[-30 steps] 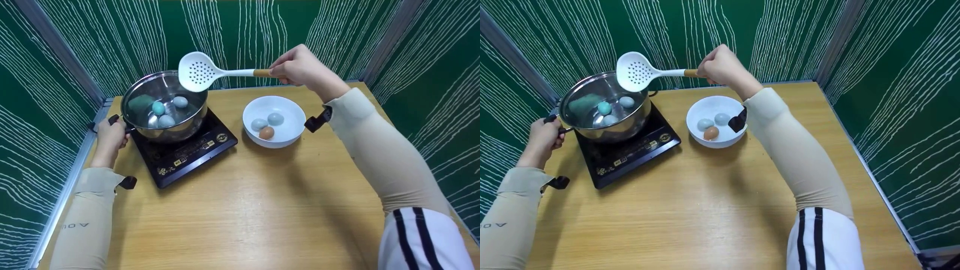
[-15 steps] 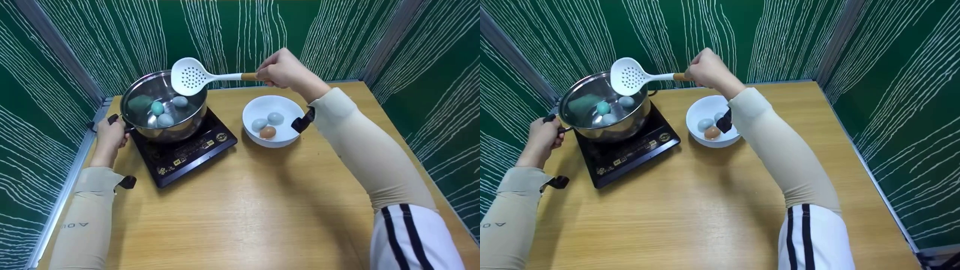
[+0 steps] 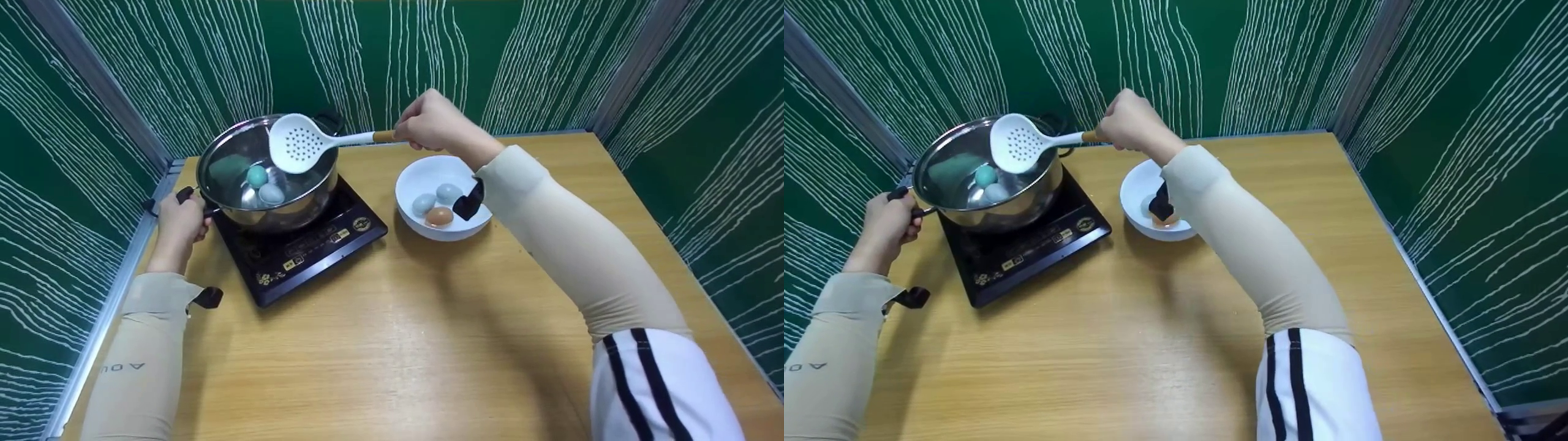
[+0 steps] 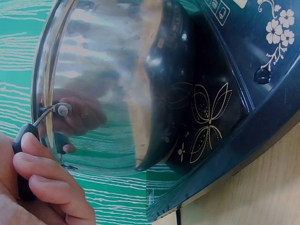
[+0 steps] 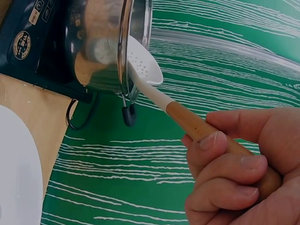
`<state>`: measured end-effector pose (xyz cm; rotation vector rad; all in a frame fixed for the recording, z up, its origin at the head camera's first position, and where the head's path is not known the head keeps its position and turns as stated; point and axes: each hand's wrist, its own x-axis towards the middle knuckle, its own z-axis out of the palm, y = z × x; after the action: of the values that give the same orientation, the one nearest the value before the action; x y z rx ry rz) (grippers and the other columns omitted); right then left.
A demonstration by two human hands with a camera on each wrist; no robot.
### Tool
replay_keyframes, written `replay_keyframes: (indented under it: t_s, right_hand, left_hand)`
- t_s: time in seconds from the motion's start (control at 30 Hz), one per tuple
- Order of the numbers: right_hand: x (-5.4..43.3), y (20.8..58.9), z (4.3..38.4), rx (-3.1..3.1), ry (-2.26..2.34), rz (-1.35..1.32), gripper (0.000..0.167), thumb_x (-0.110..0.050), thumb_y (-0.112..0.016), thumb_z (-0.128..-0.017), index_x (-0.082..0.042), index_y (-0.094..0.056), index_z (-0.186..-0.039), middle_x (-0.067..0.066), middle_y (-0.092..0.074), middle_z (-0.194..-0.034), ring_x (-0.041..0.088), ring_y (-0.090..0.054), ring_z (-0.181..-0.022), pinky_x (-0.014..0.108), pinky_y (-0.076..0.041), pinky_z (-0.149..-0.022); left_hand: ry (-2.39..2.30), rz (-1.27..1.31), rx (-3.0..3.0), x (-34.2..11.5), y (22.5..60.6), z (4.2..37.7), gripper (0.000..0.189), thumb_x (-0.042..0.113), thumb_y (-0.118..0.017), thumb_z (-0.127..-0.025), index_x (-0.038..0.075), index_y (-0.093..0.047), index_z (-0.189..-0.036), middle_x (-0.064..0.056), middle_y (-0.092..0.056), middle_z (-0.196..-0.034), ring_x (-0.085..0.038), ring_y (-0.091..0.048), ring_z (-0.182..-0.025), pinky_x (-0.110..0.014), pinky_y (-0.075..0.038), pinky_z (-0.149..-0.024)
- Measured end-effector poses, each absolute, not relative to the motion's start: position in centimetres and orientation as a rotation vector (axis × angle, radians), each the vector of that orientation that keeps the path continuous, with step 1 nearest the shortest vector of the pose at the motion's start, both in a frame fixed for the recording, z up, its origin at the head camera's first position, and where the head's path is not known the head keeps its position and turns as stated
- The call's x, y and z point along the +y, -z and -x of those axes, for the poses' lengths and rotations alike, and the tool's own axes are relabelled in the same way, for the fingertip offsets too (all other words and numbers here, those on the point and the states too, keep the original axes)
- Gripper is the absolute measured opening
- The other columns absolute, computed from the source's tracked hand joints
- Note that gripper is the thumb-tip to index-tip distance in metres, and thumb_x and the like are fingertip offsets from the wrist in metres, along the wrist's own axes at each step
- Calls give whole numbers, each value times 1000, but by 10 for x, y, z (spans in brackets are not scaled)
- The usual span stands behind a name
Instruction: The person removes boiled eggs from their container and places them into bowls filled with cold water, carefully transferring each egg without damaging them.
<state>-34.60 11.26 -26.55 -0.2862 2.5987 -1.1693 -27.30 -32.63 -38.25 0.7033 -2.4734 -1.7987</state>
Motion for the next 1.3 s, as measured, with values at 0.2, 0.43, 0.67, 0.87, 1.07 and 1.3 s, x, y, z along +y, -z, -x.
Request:
replay_keyframes:
  t_s: [0.2,0.43,0.67,0.87,1.07,1.3]
  right_hand:
    - [100,265,347,2621,1120,305,25,-22,-66,-108,-8,-79,-124,5,-65,-87,13,-51,-65,24,-40,-56]
    - [85,266,350,2649,1063,298,26,-18,-64,-108,-8,-77,-129,5,-64,-82,14,-51,-66,25,-42,-59]
    - [70,269,350,2686,1015,275,26,-20,-65,-109,-9,-77,-129,5,-65,-85,15,-54,-70,27,-46,-67]
    - [63,271,351,2716,975,270,25,-20,-67,-108,-11,-78,-128,4,-69,-98,15,-59,-81,26,-48,-69]
    - [57,274,351,2700,942,292,24,-19,-67,-107,-10,-78,-127,7,-71,-112,16,-60,-87,25,-50,-70]
    - [50,275,350,2688,888,336,23,-17,-66,-107,-10,-80,-124,6,-71,-107,15,-58,-84,24,-46,-66]
  left_hand:
    - [1802,-690,-2466,-327,383,273,10,22,-37,-112,17,-38,-121,8,-53,-69,-5,-53,-53,-20,-49,-53]
    - [1811,-673,-2442,-327,383,274,6,21,-37,-110,15,-38,-113,8,-51,-65,-3,-52,-50,-20,-47,-49]
    - [1811,-679,-2466,-327,382,273,8,21,-36,-112,16,-36,-117,8,-52,-68,-4,-52,-53,-21,-47,-52]
    - [1824,-691,-2455,-327,381,273,6,21,-36,-112,16,-36,-116,8,-52,-68,-4,-52,-52,-21,-47,-50]
    - [1825,-710,-2460,-327,381,274,6,22,-36,-112,17,-36,-115,8,-52,-68,-4,-52,-52,-21,-47,-51]
    - [1817,-693,-2442,-327,382,274,5,21,-36,-111,16,-37,-113,9,-52,-63,-4,-51,-49,-20,-46,-48]
